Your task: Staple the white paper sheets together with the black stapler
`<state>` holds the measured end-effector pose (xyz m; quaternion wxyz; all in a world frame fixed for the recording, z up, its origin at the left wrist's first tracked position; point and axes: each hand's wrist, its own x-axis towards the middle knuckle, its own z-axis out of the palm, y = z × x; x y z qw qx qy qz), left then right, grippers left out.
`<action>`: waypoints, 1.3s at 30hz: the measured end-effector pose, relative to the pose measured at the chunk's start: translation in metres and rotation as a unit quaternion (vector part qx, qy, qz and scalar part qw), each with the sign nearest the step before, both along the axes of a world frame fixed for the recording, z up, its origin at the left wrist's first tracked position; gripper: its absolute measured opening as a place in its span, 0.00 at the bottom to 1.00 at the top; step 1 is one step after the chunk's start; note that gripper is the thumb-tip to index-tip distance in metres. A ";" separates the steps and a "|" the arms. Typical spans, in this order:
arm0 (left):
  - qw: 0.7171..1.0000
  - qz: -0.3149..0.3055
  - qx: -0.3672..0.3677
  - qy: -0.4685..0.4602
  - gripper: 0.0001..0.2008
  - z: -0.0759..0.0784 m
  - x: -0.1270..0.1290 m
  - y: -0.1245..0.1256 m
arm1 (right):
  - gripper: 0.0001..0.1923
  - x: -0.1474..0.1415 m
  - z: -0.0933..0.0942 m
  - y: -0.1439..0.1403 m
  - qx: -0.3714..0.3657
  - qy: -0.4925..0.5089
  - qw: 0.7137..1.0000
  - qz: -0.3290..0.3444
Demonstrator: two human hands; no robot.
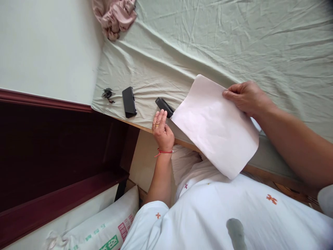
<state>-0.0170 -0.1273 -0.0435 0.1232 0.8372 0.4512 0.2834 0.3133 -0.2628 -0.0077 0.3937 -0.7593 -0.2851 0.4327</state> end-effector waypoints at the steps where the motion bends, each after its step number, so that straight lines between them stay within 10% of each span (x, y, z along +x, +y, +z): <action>1: 1.000 0.001 0.006 0.000 0.32 -0.001 0.000 0.000 | 0.17 0.000 0.000 0.000 0.005 -0.001 1.000 -0.003; 16: 0.994 0.033 -0.088 -0.052 0.35 -0.016 0.007 -0.008 | 0.11 -0.007 0.013 0.001 -0.045 0.021 0.998 -0.047; 26: 0.975 0.080 -0.060 -0.197 0.24 -0.026 0.007 -0.016 | 0.16 0.002 -0.013 -0.031 0.074 0.130 0.984 -0.093; 30: 0.935 0.117 -0.138 -0.305 0.15 -0.017 0.009 -0.032 | 0.18 0.003 -0.009 -0.041 0.142 0.175 0.966 -0.126; 39: 0.868 -0.013 -0.366 -0.335 0.35 0.004 0.027 -0.052 | 0.21 -0.001 -0.014 -0.039 0.228 0.154 0.942 -0.191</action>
